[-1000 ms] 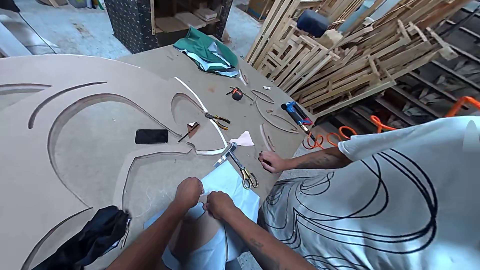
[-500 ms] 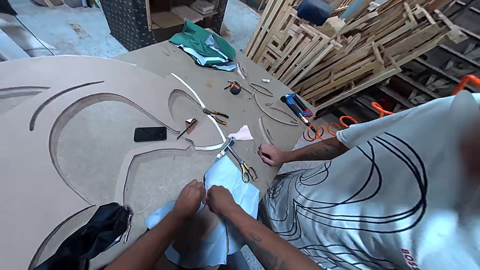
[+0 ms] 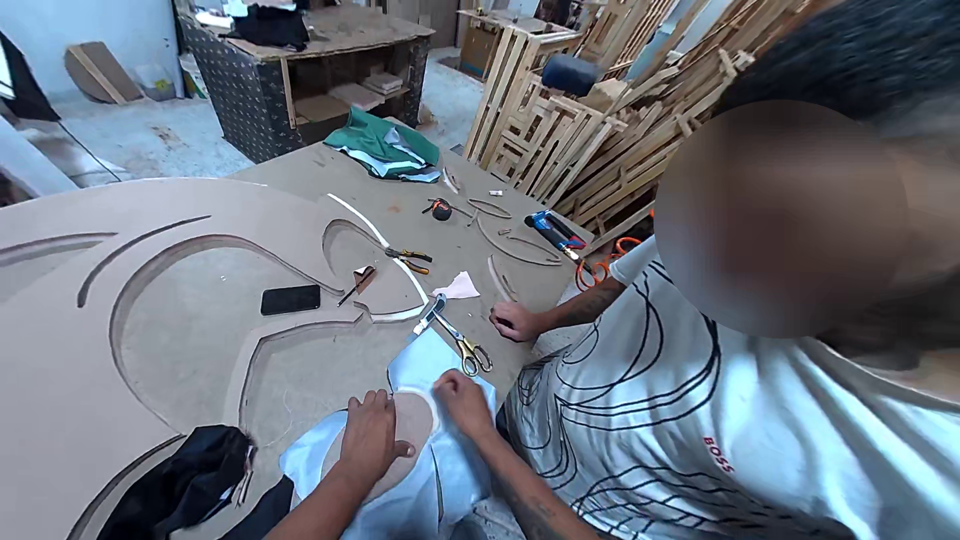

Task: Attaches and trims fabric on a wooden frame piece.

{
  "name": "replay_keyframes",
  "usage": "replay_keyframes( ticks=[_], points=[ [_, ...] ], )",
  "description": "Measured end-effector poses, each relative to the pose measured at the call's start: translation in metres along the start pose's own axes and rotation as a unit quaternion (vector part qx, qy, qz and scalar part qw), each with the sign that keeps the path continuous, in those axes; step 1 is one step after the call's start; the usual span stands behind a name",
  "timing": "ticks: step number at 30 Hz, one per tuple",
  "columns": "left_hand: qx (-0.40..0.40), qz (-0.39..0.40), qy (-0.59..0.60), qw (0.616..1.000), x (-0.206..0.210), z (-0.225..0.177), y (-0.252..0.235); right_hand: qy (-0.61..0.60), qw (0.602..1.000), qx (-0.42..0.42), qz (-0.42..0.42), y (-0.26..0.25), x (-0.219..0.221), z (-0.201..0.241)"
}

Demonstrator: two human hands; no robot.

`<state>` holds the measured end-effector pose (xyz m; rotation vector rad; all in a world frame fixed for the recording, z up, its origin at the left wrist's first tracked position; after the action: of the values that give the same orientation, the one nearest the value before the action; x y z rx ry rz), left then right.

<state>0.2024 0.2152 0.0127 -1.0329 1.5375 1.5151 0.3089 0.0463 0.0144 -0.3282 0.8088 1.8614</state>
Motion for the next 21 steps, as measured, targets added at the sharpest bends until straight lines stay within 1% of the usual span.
replay_keyframes(
  ticks=[1,2,3,4,6,8,11,14,15,18,19,20,21],
  points=[
    [-0.004,-0.001,-0.004,1.000,0.000,0.000,-0.001,0.048,0.997,0.000,-0.068,-0.003,-0.035,-0.005],
    [-0.009,-0.001,-0.008,1.000,0.000,0.001,-0.001,0.085,0.990,0.018,-0.108,-0.007,-0.061,-0.013],
    [-0.011,0.005,-0.014,1.000,0.001,0.000,0.000,0.115,0.985,0.053,-0.117,-0.008,-0.075,-0.025],
    [-0.012,0.011,-0.020,1.000,0.001,-0.001,0.001,0.142,0.980,0.090,-0.104,-0.008,-0.080,-0.035],
    [-0.012,0.015,-0.027,0.999,0.000,-0.005,0.000,0.176,0.973,0.135,-0.063,-0.008,-0.075,-0.046],
    [-0.017,0.017,-0.025,0.999,0.000,-0.006,0.001,0.184,0.969,0.159,-0.041,-0.009,-0.065,-0.045],
    [-0.024,0.023,-0.023,0.999,0.002,-0.006,0.003,0.156,0.972,0.175,0.004,-0.006,-0.047,-0.045],
    [-0.029,0.025,-0.027,0.999,0.004,-0.007,0.003,0.170,0.973,0.147,0.049,0.001,-0.038,-0.030],
    [-0.030,0.024,-0.029,0.999,0.004,-0.008,0.003,0.179,0.975,0.126,0.041,0.005,-0.044,-0.021],
    [-0.037,0.013,-0.034,0.999,0.003,-0.007,0.004,0.176,0.982,0.046,-0.057,0.017,-0.075,0.008],
    [-0.041,0.004,-0.036,0.999,0.001,-0.005,0.005,0.167,0.983,0.018,-0.074,0.020,-0.076,0.019],
    [-0.041,-0.010,-0.036,0.998,-0.001,-0.003,0.006,0.158,0.985,-0.011,-0.066,0.025,-0.067,0.030],
    [-0.039,-0.024,-0.034,0.998,-0.002,-0.002,0.008,0.160,0.986,-0.032,-0.030,0.032,-0.049,0.040]
  ],
)
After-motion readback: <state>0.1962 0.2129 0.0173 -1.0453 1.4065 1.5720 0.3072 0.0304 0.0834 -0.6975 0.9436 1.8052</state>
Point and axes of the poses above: each hand's wrist, its own y-axis away from the middle knuckle, its own x-axis out of the palm, z = x × y, the point moved 10 cm from there along -y, towards the middle knuckle, and after that the axes turned 8 degrees about -y, right-handed, at the moved point
